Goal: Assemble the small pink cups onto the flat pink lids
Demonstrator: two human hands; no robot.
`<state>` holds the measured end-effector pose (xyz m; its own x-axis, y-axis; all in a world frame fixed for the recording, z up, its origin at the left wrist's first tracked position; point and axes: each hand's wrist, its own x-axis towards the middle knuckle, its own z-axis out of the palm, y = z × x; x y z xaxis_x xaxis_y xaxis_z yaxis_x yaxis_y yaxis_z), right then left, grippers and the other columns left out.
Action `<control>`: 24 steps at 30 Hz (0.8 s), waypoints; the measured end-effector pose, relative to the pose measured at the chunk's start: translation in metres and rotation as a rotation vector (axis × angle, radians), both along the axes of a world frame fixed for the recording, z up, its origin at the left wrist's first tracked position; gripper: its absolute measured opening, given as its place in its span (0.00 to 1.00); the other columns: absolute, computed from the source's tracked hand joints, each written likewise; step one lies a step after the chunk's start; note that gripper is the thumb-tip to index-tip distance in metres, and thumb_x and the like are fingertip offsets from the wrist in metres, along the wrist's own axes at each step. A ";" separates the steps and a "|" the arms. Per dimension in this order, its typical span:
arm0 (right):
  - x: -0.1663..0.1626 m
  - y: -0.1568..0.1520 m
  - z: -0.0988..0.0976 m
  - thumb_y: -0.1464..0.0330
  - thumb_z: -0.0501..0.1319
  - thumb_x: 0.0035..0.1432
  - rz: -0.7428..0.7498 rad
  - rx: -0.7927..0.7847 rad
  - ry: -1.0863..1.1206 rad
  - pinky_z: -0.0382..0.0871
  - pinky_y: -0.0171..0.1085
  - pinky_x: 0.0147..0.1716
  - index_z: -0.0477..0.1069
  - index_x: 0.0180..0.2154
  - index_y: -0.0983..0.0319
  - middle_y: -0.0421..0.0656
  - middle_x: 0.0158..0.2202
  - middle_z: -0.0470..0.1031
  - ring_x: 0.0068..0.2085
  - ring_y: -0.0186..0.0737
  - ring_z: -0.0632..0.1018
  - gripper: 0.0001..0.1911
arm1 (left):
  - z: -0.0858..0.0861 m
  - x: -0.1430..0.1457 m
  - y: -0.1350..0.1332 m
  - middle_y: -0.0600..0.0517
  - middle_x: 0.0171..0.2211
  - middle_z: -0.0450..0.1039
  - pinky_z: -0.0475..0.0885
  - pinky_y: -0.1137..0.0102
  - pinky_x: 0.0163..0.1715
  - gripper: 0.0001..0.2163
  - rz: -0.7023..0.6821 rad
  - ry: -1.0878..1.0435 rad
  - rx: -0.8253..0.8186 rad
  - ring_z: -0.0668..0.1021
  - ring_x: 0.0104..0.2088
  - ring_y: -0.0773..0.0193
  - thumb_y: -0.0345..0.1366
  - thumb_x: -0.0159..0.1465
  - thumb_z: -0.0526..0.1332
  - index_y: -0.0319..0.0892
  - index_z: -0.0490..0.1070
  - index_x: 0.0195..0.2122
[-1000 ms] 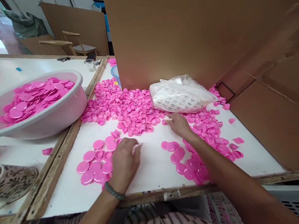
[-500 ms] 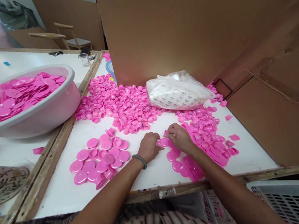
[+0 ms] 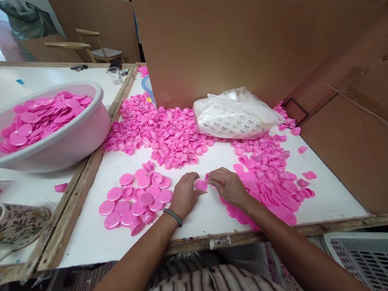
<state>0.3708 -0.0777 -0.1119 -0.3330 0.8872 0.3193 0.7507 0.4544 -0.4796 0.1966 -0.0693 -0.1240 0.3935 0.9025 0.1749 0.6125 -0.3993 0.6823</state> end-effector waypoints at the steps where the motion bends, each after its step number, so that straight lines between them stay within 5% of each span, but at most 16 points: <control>1: -0.002 0.000 -0.002 0.72 0.54 0.58 0.011 -0.007 -0.031 0.62 0.35 0.35 0.70 0.30 0.60 0.41 0.31 0.74 0.34 0.37 0.70 0.08 | -0.001 0.001 0.000 0.52 0.35 0.68 0.66 0.70 0.33 0.12 0.011 -0.012 -0.025 0.70 0.35 0.63 0.31 0.54 0.62 0.42 0.62 0.38; 9: -0.014 -0.001 -0.001 0.77 0.49 0.57 0.098 -0.014 -0.338 0.57 0.35 0.31 0.69 0.28 0.61 0.41 0.25 0.71 0.29 0.37 0.66 0.13 | -0.002 0.003 0.002 0.53 0.33 0.69 0.66 0.71 0.32 0.11 0.044 -0.039 -0.089 0.72 0.33 0.64 0.32 0.55 0.60 0.43 0.62 0.40; 17: -0.020 -0.008 -0.009 0.79 0.47 0.58 0.134 0.108 -0.451 0.57 0.39 0.33 0.70 0.31 0.63 0.46 0.32 0.72 0.32 0.40 0.66 0.15 | -0.005 0.001 0.002 0.53 0.35 0.71 0.67 0.71 0.32 0.16 0.025 -0.057 -0.111 0.74 0.33 0.64 0.27 0.54 0.58 0.44 0.61 0.44; 21: -0.019 -0.007 -0.008 0.77 0.49 0.58 0.066 0.043 -0.331 0.58 0.38 0.34 0.72 0.30 0.62 0.44 0.29 0.73 0.33 0.39 0.69 0.13 | -0.008 -0.003 0.003 0.52 0.35 0.71 0.68 0.71 0.33 0.16 0.005 -0.112 -0.128 0.73 0.33 0.65 0.30 0.54 0.59 0.43 0.62 0.45; 24: -0.018 -0.002 -0.005 0.72 0.53 0.57 -0.058 -0.144 -0.036 0.61 0.36 0.34 0.72 0.29 0.62 0.41 0.27 0.74 0.32 0.37 0.71 0.10 | -0.006 -0.007 0.004 0.52 0.33 0.71 0.68 0.71 0.33 0.12 0.010 -0.157 -0.123 0.73 0.34 0.64 0.34 0.55 0.60 0.43 0.65 0.41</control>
<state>0.3529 -0.0796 -0.1171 -0.2887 0.9411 0.1763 0.7919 0.3382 -0.5085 0.1896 -0.0652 -0.1301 0.3612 0.9246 0.1212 0.4981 -0.3012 0.8131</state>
